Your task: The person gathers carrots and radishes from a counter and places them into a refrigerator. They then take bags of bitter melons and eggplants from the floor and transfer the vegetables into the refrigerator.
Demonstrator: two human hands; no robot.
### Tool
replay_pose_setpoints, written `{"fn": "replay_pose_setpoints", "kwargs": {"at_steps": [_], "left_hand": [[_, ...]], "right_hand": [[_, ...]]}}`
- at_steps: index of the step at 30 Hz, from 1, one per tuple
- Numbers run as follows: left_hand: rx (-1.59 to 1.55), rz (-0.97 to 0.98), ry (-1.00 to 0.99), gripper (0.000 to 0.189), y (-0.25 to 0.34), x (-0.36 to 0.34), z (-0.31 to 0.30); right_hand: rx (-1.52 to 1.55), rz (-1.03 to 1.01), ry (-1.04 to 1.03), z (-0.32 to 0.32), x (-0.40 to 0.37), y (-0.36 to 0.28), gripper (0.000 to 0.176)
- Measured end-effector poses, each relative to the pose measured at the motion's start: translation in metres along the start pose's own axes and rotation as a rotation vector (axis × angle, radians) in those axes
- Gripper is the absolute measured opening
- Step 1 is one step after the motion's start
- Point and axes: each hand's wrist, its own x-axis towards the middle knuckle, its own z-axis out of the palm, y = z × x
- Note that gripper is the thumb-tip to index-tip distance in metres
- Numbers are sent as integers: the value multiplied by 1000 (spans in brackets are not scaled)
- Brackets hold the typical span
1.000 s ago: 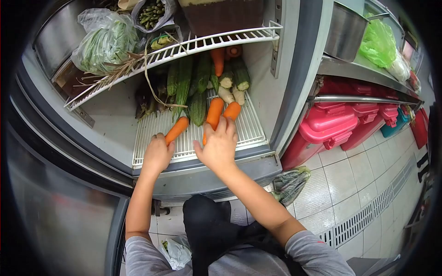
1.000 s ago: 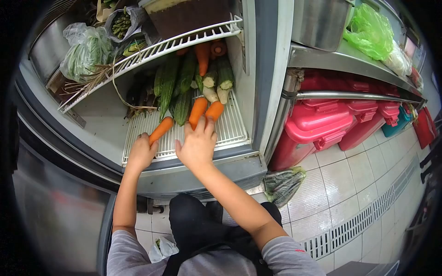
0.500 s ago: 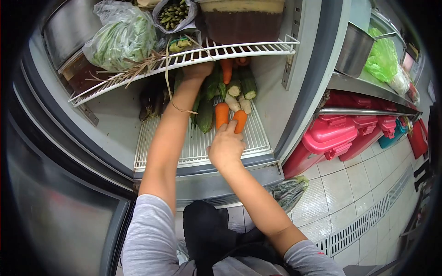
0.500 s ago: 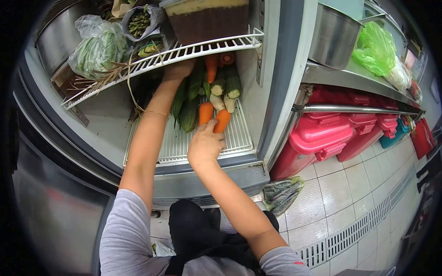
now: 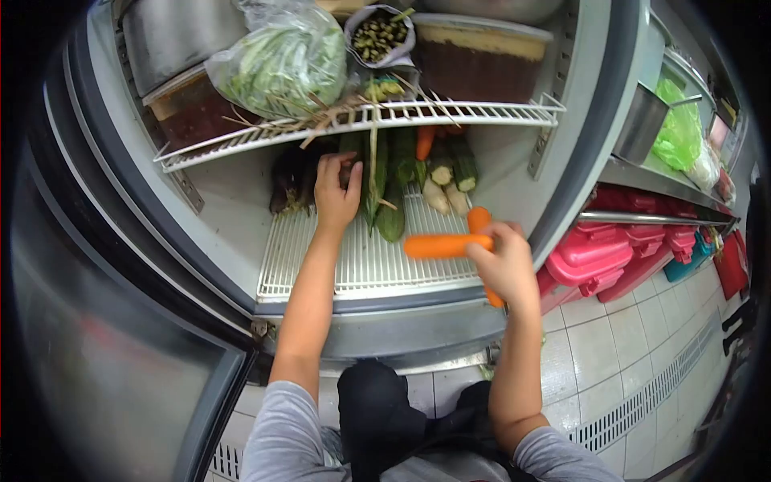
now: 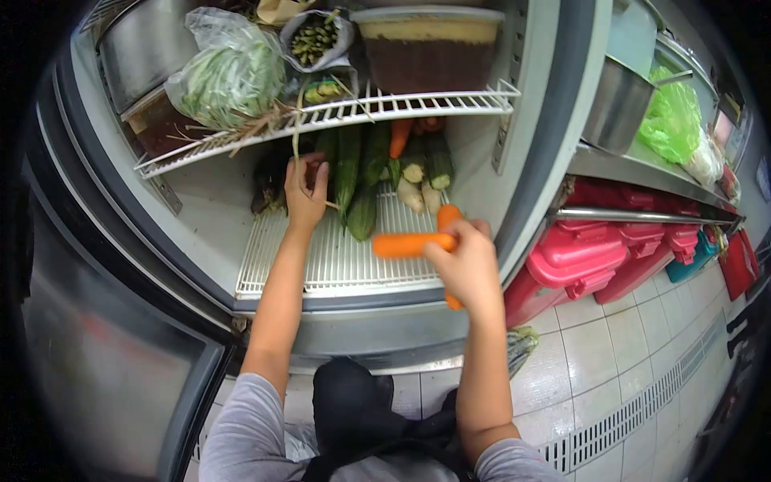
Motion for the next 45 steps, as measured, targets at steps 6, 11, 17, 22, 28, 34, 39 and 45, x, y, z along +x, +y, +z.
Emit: {"fn": "replay_pose_setpoints", "kwargs": {"at_steps": [6,11,17,22,28,34,39,45], "left_hand": [[-67,-103,48,14,-3,5,-13],[-50,-97,67,16,-5,4,-12],[5,-100,24,17,-9,2,-9],[63,-60,-10,22,-11,1,-5],[70,-89,-67,21,-15,-1,-3],[15,-122,-125,22,-12,-2,-2],[25,-149,-165,22,-11,-4,-1],[-18,-201,-238,24,-10,-4,-2]], "right_hand": [[610,51,122,24,1,-32,19],[472,-436,645,79,89,-40,29],[-312,-672,905,154,204,-6,45],[-455,-806,665,157,247,-1,23],[-690,-574,253,122,270,-50,28],[-705,-560,187,114,255,-44,30],[-697,-556,177,111,245,-41,31],[-695,-557,156,106,229,-41,32]]}}
